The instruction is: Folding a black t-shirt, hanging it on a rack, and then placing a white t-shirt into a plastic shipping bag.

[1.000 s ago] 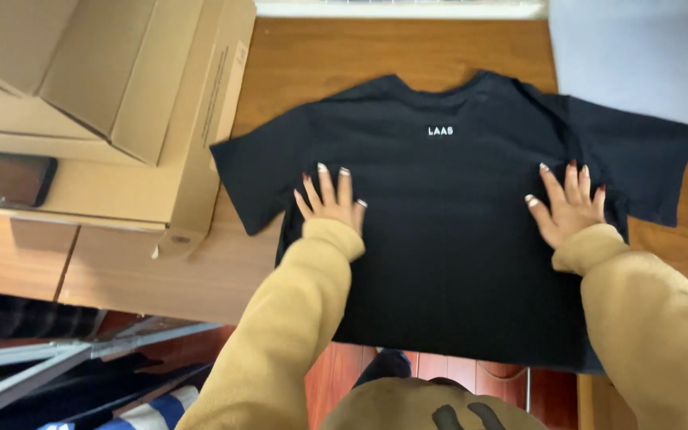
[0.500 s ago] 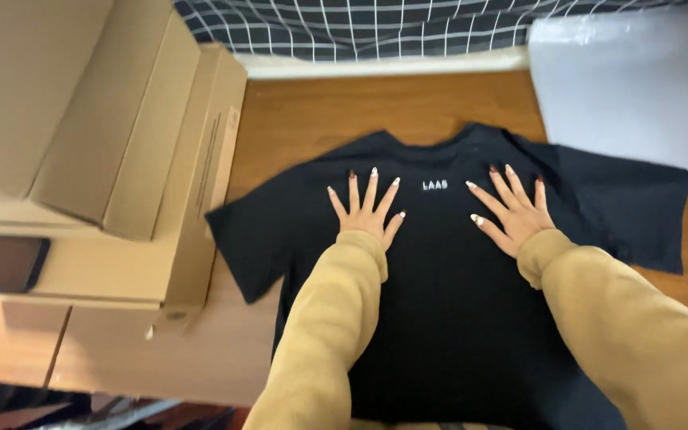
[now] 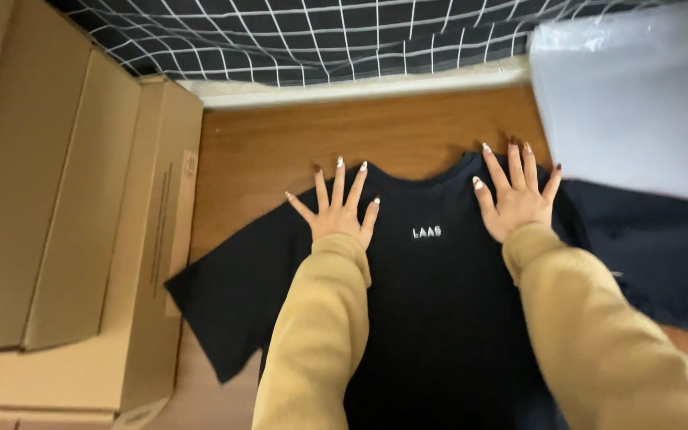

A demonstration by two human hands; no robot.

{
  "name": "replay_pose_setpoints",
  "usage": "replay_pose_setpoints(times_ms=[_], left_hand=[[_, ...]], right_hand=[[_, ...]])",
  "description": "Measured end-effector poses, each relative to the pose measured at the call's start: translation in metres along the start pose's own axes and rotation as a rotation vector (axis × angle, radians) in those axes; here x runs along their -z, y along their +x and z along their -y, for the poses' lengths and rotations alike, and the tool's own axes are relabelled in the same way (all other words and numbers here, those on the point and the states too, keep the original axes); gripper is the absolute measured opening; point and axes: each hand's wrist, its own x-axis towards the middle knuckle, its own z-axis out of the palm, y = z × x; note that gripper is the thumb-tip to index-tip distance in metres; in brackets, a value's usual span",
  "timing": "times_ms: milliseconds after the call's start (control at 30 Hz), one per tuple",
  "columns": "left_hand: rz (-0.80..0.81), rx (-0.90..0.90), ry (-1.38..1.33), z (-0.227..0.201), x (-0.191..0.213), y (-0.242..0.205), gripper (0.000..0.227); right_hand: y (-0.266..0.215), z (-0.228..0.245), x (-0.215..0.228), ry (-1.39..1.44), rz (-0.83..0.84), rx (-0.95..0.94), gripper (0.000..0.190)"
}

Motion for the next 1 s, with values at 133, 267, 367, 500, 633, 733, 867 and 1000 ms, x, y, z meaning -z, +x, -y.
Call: replay_pose_setpoints(times_ms=[133, 267, 367, 500, 633, 733, 867, 1000], left_hand=[[-0.002, 0.038, -0.058, -0.001, -0.002, 0.013, 0.055], [-0.008, 0.062, -0.072, -0.002, 0.001, 0.025, 0.052], [-0.056, 0.094, -0.098, -0.002, -0.001, 0.036, 0.051], [-0.514, 0.015, -0.170, 0.002, -0.026, 0.042, 0.044], [-0.528, -0.036, -0.249, 0.004, -0.023, 0.043, 0.039], [-0.656, -0.117, -0.322, 0.001, -0.024, 0.041, 0.028], [-0.820, -0.144, -0.350, 0.002, -0.023, 0.039, 0.014], [-0.843, -0.086, -0.195, 0.001, -0.031, 0.040, 0.023]], right_hand=[[0.017, 0.004, -0.009, 0.036, -0.021, -0.088, 0.055], [0.025, 0.007, -0.005, 0.086, -0.035, -0.115, 0.053], [0.026, 0.008, -0.001, 0.177, -0.139, -0.095, 0.046], [0.028, -0.002, -0.019, 0.286, -0.495, 0.099, 0.031], [0.028, 0.000, -0.016, 0.312, -0.563, 0.143, 0.024], [0.023, -0.001, -0.012, 0.446, -0.557, 0.156, 0.018], [0.022, -0.002, -0.014, 0.505, -0.529, 0.147, 0.011], [0.021, 0.000, -0.008, 0.663, -0.500, 0.163, 0.008]])
